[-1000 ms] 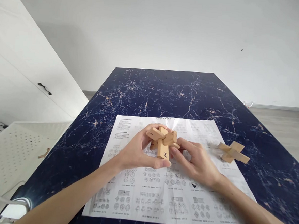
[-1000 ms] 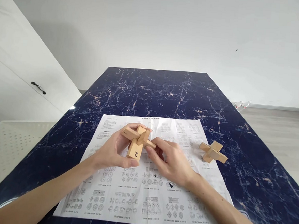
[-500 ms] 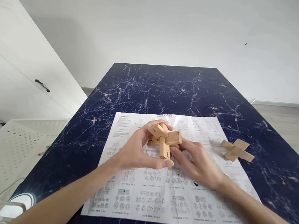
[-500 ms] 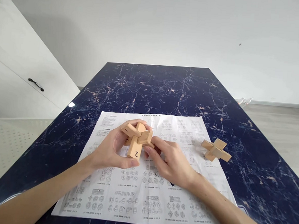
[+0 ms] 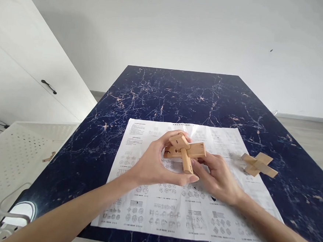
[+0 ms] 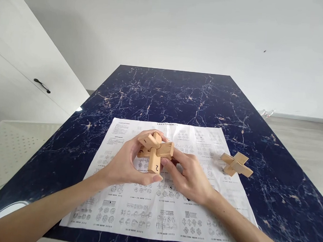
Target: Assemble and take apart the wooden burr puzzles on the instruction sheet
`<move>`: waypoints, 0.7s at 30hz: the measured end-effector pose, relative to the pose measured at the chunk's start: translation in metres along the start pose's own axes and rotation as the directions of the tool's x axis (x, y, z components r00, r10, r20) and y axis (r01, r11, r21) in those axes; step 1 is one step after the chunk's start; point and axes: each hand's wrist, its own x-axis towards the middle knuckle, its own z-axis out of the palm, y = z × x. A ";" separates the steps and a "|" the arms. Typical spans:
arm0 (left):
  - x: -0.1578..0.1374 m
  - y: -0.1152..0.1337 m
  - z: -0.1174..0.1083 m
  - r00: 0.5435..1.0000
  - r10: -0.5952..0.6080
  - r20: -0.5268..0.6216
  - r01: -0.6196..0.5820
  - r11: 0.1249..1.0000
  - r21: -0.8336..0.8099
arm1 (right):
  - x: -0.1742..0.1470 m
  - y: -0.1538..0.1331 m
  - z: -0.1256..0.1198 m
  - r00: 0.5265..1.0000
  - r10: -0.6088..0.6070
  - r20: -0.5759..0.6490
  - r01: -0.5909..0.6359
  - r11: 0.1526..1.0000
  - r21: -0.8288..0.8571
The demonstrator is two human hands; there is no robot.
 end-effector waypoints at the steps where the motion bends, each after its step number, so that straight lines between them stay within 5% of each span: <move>1: 0.000 0.000 0.000 1.000 0.005 -0.012 -0.005 1.000 0.008 | 0.001 0.000 0.000 1.000 0.019 0.007 -0.019 1.000 -0.006; 8: 0.000 -0.002 0.000 0.998 0.048 -0.032 -0.045 0.995 0.089 | 0.007 0.000 -0.002 0.986 0.107 0.126 -0.113 0.993 0.036; 14: 0.003 -0.006 -0.001 0.986 0.141 -0.089 -0.114 0.960 0.258 | 0.008 0.005 -0.018 0.995 0.091 -0.044 -0.077 0.963 0.257; 18: 0.002 -0.009 0.000 0.987 0.160 -0.013 -0.149 0.948 0.280 | 0.009 0.002 -0.016 0.965 0.189 0.181 -0.246 0.889 0.386; 21: 0.000 -0.009 0.001 0.988 0.154 0.014 -0.152 0.950 0.273 | 0.009 0.000 -0.010 0.950 0.211 0.231 -0.293 0.860 0.417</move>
